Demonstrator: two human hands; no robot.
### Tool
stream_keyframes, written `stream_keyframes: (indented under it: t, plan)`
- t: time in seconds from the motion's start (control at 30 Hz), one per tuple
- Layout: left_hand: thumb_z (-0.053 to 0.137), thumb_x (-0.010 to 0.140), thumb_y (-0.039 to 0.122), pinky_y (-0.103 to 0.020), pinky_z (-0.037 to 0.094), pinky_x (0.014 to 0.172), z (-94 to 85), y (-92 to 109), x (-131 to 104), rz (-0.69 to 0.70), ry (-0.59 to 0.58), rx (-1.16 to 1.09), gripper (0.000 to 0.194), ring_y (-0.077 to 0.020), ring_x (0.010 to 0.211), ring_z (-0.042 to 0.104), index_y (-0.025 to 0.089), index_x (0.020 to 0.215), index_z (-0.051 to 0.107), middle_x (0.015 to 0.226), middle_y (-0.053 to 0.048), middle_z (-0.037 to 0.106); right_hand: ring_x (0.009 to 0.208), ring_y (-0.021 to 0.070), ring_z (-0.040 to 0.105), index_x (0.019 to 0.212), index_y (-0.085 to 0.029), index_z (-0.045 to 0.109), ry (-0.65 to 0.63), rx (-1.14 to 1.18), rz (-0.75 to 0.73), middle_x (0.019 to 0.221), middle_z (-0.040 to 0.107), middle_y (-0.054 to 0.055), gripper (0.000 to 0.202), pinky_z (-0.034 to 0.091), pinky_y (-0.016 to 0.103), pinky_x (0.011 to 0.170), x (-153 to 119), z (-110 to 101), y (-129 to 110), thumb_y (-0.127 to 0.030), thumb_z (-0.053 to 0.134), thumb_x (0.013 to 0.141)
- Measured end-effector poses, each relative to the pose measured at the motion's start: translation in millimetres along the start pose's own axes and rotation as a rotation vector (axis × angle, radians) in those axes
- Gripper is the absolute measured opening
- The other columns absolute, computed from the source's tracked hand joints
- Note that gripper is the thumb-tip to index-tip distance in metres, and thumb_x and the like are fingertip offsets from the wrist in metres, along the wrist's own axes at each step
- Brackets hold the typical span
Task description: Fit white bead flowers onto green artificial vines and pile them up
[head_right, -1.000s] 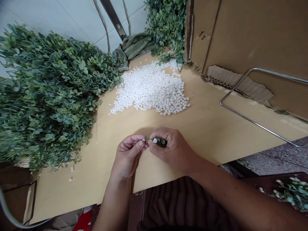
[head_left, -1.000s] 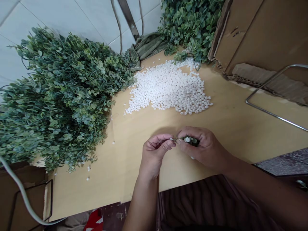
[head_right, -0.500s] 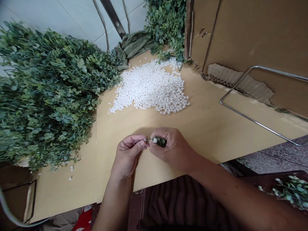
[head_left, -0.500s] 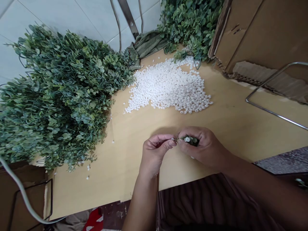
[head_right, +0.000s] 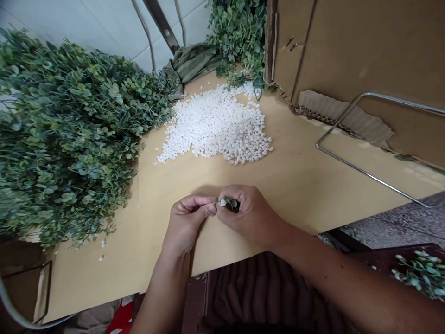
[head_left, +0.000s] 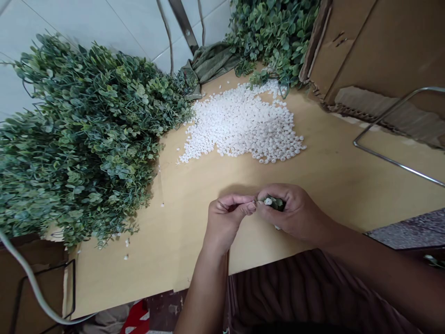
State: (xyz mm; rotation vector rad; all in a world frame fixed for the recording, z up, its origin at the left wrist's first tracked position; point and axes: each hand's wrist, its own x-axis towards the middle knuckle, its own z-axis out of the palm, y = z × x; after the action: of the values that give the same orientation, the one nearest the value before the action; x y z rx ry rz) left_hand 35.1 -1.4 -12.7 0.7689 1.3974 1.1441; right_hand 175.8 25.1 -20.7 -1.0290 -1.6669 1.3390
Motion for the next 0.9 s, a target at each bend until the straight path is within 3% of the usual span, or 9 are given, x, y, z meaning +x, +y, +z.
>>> stream_keyframes:
  t: [0.2, 0.3, 0.4, 0.53, 0.67, 0.73, 0.8, 0.9]
  plan:
    - [0.082, 0.050, 0.029, -0.023, 0.049, 0.054, -0.8, 2.5, 0.3, -0.003, -0.001, 0.015, 0.021, -0.0093, 0.050, 0.054, 0.018, 0.065, 0.073, 0.055, 0.000, 0.066, 0.042, 0.0061, 0.036, 0.061, -0.016, 0.052, -0.039, 0.104, 0.059, 0.049, 0.040, -0.006, 0.015, 0.030, 0.018, 0.042, 1.7, 2.4, -3.2, -0.021, 0.049, 0.075]
    - [0.080, 0.054, 0.032, -0.022, 0.050, 0.056, -2.7, 1.3, -0.1, 0.013, -0.013, 0.046, 0.025, -0.0100, 0.054, 0.057, 0.018, 0.074, 0.074, 0.060, -0.002, 0.068, 0.045, 0.0058, 0.036, 0.065, -0.016, 0.052, -0.086, 0.144, 0.027, 0.053, 0.039, -0.006, 0.015, 0.030, 0.018, 0.044, -7.1, -7.5, -3.6, -0.022, 0.049, 0.078]
    - [0.076, 0.060, 0.038, -0.022, 0.051, 0.058, -5.0, -1.8, 0.4, 0.053, -0.029, 0.072, 0.027, -0.0112, 0.059, 0.059, 0.018, 0.078, 0.074, 0.068, -0.004, 0.070, 0.052, 0.0068, 0.039, 0.066, -0.016, 0.051, -0.152, 0.051, 0.053, 0.057, 0.041, -0.005, 0.018, 0.032, 0.018, 0.048, -28.7, -35.8, -6.1, -0.024, 0.051, 0.082]
    - [0.073, 0.064, 0.039, -0.021, 0.052, 0.059, -6.3, -5.3, 0.1, 0.069, -0.054, 0.148, 0.025, -0.0119, 0.062, 0.060, 0.018, 0.077, 0.073, 0.070, -0.004, 0.070, 0.062, 0.0123, 0.053, 0.075, -0.016, 0.059, -0.235, -0.171, 0.119, 0.067, 0.058, 0.002, 0.016, 0.041, 0.023, 0.056, -70.3, -93.1, -10.8, -0.029, 0.054, 0.082]
    - [0.074, 0.064, 0.036, -0.020, 0.052, 0.059, -4.7, -7.0, 0.0, 0.085, -0.043, 0.201, 0.022, -0.0119, 0.064, 0.061, 0.019, 0.078, 0.073, 0.071, -0.004, 0.070, 0.074, 0.0183, 0.062, 0.093, -0.024, 0.066, -0.205, -0.402, 0.218, 0.085, 0.066, 0.005, 0.019, 0.048, 0.026, 0.061, -111.8, -145.9, 3.5, -0.035, 0.054, 0.082]
    - [0.074, 0.063, 0.036, -0.020, 0.052, 0.058, -3.2, -7.2, 0.0, 0.095, -0.032, 0.216, 0.022, -0.0115, 0.063, 0.061, 0.019, 0.078, 0.073, 0.070, -0.003, 0.070, 0.072, 0.0213, 0.063, 0.097, -0.027, 0.067, -0.111, -0.595, 0.270, 0.088, 0.067, 0.006, 0.025, 0.049, 0.029, 0.058, -129.2, -165.0, 19.1, -0.040, 0.058, 0.078]
    - [0.074, 0.063, 0.036, -0.019, 0.052, 0.058, -1.5, -6.9, -0.2, 0.102, -0.021, 0.226, 0.022, -0.0108, 0.062, 0.060, 0.019, 0.077, 0.073, 0.070, -0.003, 0.070, 0.081, 0.0268, 0.063, 0.099, -0.028, 0.068, -0.007, -0.766, 0.303, 0.093, 0.067, 0.009, 0.031, 0.050, 0.034, 0.066, -141.4, -178.5, 35.0, -0.044, 0.062, 0.073]
    - [0.074, 0.062, 0.037, -0.018, 0.052, 0.058, 0.5, -6.5, -0.8, 0.114, -0.005, 0.237, 0.022, -0.0103, 0.062, 0.060, 0.019, 0.076, 0.073, 0.070, -0.002, 0.070, 0.086, 0.0278, 0.064, 0.106, -0.031, 0.065, -0.010, -0.754, 0.311, 0.100, 0.067, 0.007, 0.039, 0.052, 0.037, 0.071, -146.9, -189.3, 48.0, -0.051, 0.058, 0.074]
